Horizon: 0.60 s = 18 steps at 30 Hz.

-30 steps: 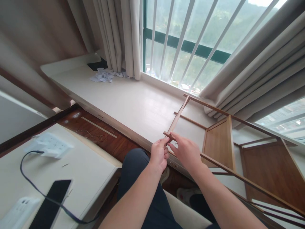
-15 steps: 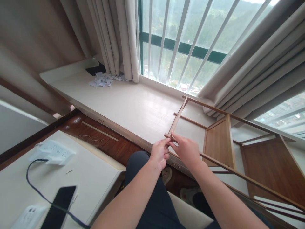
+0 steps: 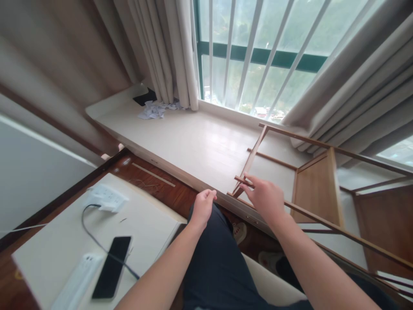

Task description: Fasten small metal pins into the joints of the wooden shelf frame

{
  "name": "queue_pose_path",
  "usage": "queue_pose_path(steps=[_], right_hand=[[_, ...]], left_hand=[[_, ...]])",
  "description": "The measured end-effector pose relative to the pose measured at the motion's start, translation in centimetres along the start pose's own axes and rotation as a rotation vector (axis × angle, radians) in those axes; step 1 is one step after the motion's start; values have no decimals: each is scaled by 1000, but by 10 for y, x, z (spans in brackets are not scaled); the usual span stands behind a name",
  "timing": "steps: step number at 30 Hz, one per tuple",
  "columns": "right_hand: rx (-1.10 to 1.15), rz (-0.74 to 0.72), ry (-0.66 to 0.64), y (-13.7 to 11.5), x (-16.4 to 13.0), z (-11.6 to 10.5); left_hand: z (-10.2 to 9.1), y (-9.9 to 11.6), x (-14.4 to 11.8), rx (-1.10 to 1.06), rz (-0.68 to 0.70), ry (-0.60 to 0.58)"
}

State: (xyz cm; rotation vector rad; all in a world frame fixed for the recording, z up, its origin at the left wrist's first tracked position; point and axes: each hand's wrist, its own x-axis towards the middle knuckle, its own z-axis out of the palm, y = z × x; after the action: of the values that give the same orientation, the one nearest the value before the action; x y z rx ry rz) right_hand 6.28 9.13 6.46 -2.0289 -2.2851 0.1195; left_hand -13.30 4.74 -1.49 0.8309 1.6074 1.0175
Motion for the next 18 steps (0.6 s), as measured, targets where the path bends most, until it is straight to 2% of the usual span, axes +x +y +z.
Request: queue_pose_path(steps=[1, 3, 5, 7, 9, 12, 15, 18], right_hand=[[-3, 5, 6, 1, -1, 1], [-12, 20, 16, 3, -4, 3], [-15, 21, 30, 5, -4, 5], [-19, 16, 30, 7, -4, 8], [-21, 15, 33, 7, -5, 8], [-17, 8, 41, 7, -6, 7], [-10, -8, 36, 7, -6, 6], [-5, -14, 40, 7, -6, 6]], left_hand=[[-16, -9, -1, 208, 59, 32], [-52, -24, -4, 602, 79, 94], [-86, -37, -9, 878, 7, 146], [-116, -46, -14, 1057, -84, 174], [-140, -56, -16, 1179, -161, 168], [-166, -73, -13, 1277, -232, 116], [-184, -90, -6, 1307, -280, 54], [-197, -101, -4, 1325, -266, 49]])
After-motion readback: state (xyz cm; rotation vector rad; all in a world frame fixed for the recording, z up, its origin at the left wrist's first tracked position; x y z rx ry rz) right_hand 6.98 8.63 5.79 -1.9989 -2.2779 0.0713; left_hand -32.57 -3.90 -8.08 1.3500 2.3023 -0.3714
